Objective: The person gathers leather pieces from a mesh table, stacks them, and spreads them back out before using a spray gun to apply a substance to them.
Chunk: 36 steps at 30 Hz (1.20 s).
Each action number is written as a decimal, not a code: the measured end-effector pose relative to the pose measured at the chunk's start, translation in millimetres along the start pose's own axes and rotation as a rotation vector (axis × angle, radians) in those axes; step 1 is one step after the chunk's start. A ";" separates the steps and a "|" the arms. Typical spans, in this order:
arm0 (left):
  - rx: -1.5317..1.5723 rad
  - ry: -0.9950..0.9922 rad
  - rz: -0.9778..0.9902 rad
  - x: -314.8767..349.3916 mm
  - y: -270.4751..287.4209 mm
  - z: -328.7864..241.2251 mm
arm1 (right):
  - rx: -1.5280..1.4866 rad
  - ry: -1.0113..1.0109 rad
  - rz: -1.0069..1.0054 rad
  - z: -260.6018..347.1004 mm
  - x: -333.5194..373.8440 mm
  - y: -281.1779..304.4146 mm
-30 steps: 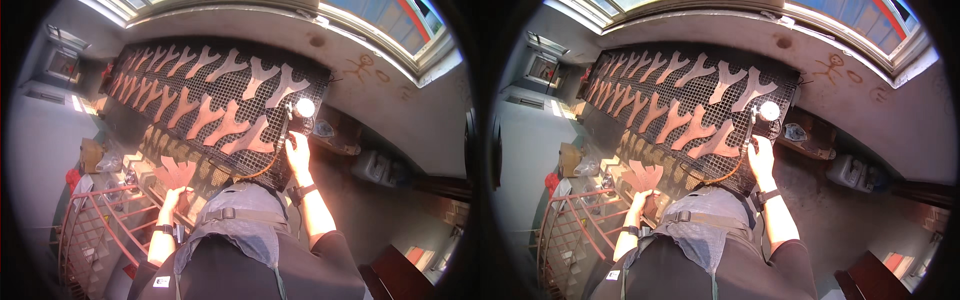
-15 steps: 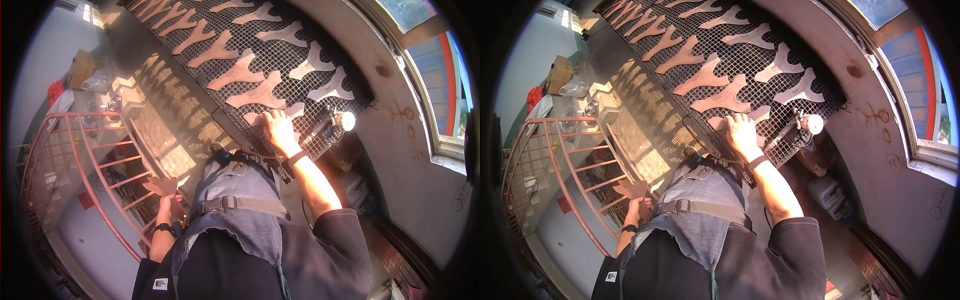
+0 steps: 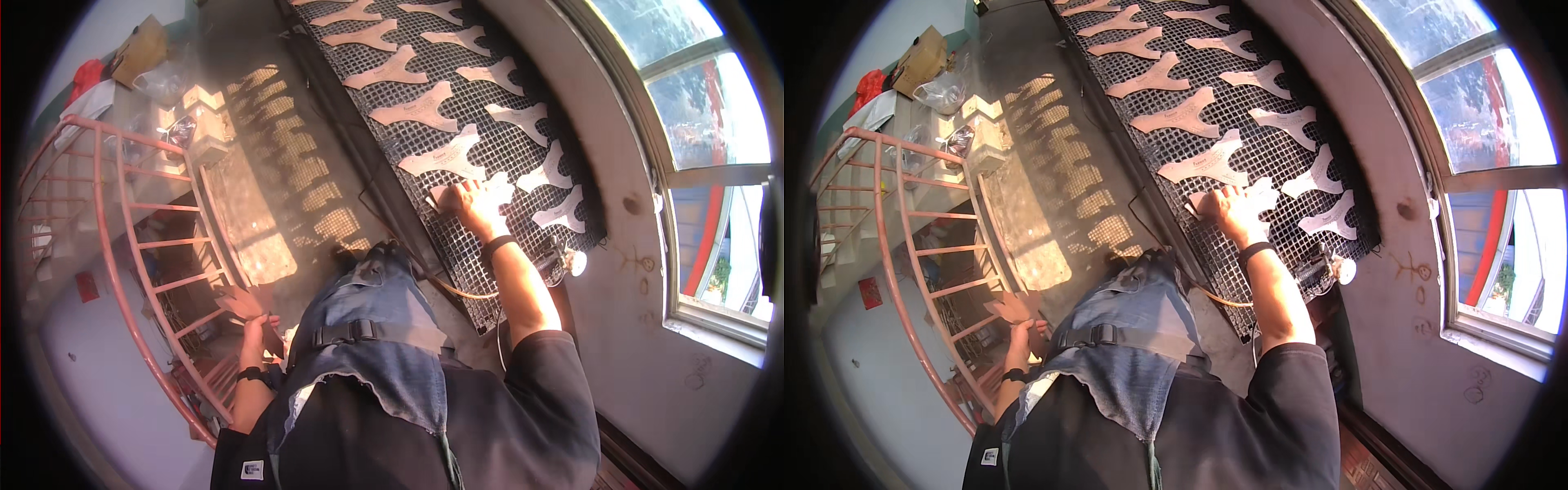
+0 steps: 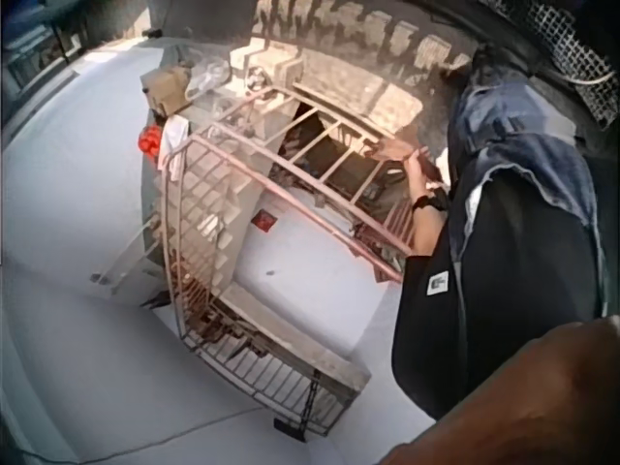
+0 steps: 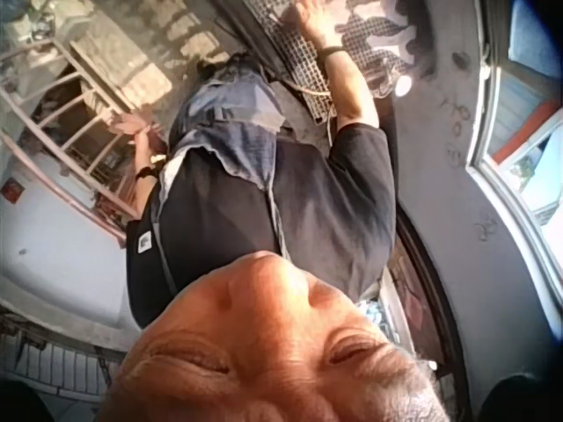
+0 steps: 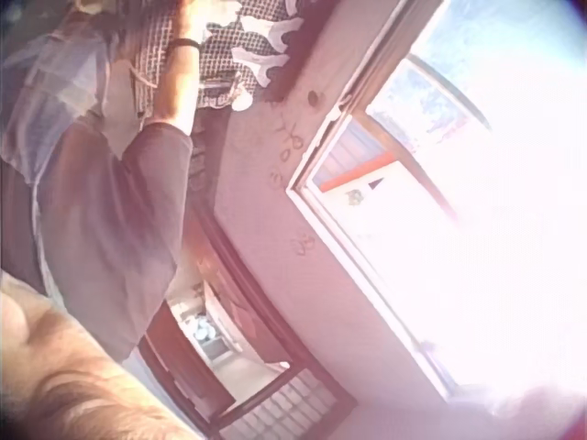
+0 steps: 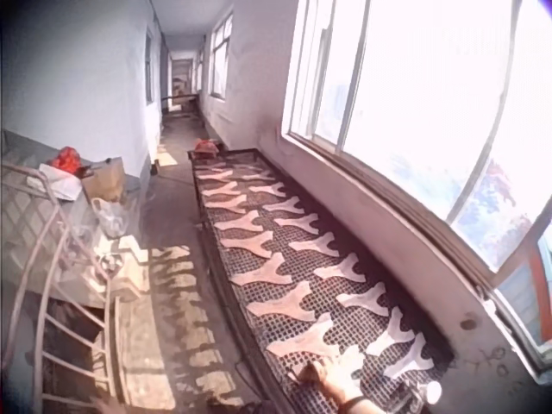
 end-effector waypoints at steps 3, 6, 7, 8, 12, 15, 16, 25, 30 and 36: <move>0.041 -0.023 -0.026 -14.1 29.4 1.0 | 0.141 -0.077 0.166 -11.7 -5.6 -8.6; -0.020 -0.027 -0.061 -24.8 47.9 12.6 | 0.078 -0.040 0.042 4.8 -48.0 5.7; -0.051 0.004 -0.065 -26.3 51.3 18.3 | 0.077 -0.008 -0.002 16.5 -67.7 11.5; -0.047 0.007 -0.059 -28.1 52.5 18.3 | 0.068 0.001 0.023 19.4 -84.9 10.7; 0.021 0.148 -0.036 -36.7 57.4 24.7 | 0.039 0.184 0.005 26.0 -122.5 -1.4; 0.137 0.113 -0.067 -39.0 55.4 14.1 | 0.105 0.098 0.164 11.1 -139.1 -7.5; 0.143 0.120 -0.071 -40.5 55.0 8.0 | 0.086 0.057 0.233 5.0 -148.1 -11.5; 0.321 0.149 -0.100 -68.8 62.4 -59.1 | -0.001 0.176 0.181 23.3 -289.7 -8.9; 0.170 0.074 -0.260 -70.3 60.0 -191.9 | -0.043 0.202 0.080 24.0 -349.3 9.1; 0.149 -0.077 -0.232 -78.3 71.3 -255.9 | -0.075 0.302 0.168 37.4 -425.3 -23.7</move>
Point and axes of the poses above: each hand's wrist, its own x-axis away from the middle knuckle, its own y-axis out of the back of the hand, z = x × y, the point moved 7 cm from there along -x, towards the middle knuckle, and after that the axes turned 14 degrees about -x, right-handed, at the moved point
